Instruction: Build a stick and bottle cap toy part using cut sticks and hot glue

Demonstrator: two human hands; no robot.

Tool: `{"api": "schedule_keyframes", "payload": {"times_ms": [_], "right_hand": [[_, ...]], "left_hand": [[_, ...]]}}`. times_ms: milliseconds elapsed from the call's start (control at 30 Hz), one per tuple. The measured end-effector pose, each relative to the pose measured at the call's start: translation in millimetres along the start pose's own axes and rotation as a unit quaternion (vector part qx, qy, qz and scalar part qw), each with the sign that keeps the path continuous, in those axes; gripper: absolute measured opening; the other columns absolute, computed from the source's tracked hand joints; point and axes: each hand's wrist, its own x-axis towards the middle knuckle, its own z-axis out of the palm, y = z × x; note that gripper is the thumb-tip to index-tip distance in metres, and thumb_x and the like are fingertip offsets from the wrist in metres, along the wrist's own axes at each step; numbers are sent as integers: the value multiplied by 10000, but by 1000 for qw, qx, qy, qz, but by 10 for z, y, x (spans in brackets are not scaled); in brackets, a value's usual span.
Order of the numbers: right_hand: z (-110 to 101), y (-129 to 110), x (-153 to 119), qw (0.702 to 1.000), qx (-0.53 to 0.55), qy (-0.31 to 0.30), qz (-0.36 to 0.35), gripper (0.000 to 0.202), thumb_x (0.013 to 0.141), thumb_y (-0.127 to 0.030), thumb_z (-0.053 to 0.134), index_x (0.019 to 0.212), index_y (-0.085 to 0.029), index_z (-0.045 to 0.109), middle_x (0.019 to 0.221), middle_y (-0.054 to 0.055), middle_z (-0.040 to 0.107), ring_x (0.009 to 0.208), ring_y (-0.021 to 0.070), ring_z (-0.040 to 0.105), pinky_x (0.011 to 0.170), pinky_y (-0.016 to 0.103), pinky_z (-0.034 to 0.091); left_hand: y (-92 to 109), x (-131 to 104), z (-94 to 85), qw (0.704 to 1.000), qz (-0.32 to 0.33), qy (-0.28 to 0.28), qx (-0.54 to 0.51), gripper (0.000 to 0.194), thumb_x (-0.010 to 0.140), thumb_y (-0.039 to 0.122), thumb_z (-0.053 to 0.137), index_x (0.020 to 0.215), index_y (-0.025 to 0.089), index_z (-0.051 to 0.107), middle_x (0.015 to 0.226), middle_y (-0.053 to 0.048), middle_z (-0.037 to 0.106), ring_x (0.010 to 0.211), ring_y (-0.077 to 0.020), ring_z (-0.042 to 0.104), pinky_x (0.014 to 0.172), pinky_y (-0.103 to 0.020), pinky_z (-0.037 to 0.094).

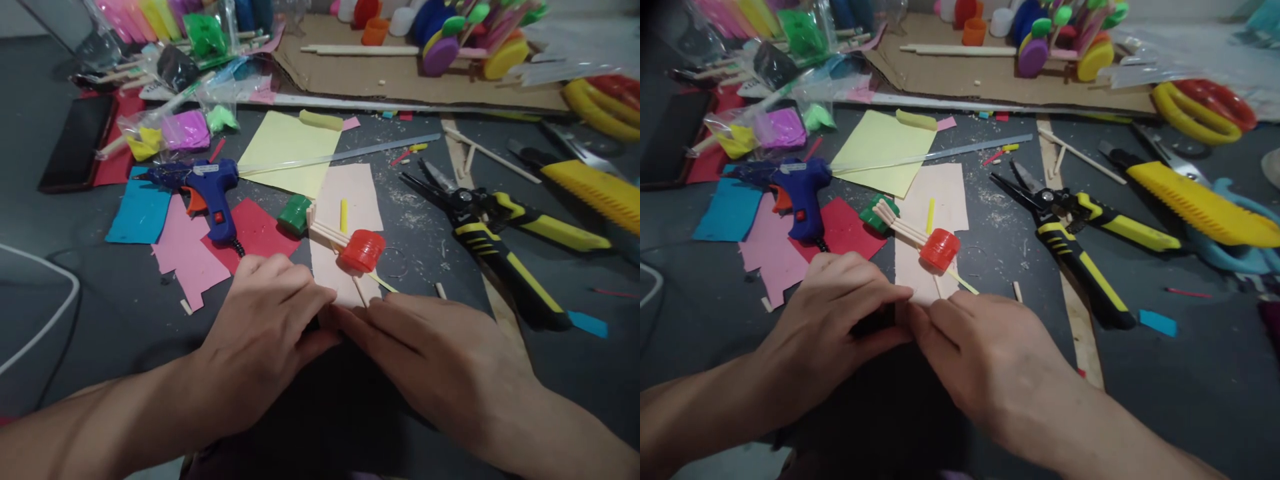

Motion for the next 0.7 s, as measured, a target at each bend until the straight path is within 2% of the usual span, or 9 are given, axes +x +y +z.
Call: {"api": "schedule_keyframes", "payload": {"times_ms": [167,333,433,500,567,700], "right_hand": [[-1,-31,21,1000,9,5,-18,537,1105,-326,336,594,-204,450,516,-45,366,441,105,340,464,311,230],[-14,-3,13,998,48,-21,-23,474,1093,-294,387,645,-195,506,544,-47,421,453,100,377,475,295,263],[-32,79,-6,994,58,-34,-81,348,1085,-227,392,857,-161,646,680,-12,582,558,112,490,530,284,311],[-48,124,-14,991,54,-31,-115,276,1071,-175,402,1018,-130,669,788,19,647,644,128,545,582,288,340],[-55,144,-19,991,38,-25,-124,256,1066,-161,412,1053,-123,665,782,16,638,646,134,532,584,299,326],[-40,135,-26,992,16,-22,-125,231,1062,-173,438,984,-146,654,712,-10,556,598,138,450,551,325,261]], "left_hand": [[-22,6,15,999,-17,3,-52,150,930,311,685,1003,183,656,809,-6,626,795,-210,506,707,-367,273],[-36,2,24,995,-38,13,-89,207,871,296,760,1002,171,658,816,7,617,808,-204,513,718,-353,280],[-35,13,26,995,-46,5,-89,244,831,309,799,980,169,665,804,16,613,805,-205,517,713,-348,274],[-31,21,25,995,-48,0,-90,257,825,318,803,989,172,669,805,21,613,809,-205,519,714,-348,271],[-26,25,24,995,-48,-1,-90,271,823,323,804,1004,173,669,810,22,614,814,-206,520,715,-348,271],[-24,25,24,995,-52,-2,-85,285,809,317,817,1000,166,668,806,27,612,810,-202,518,716,-350,273]]}}
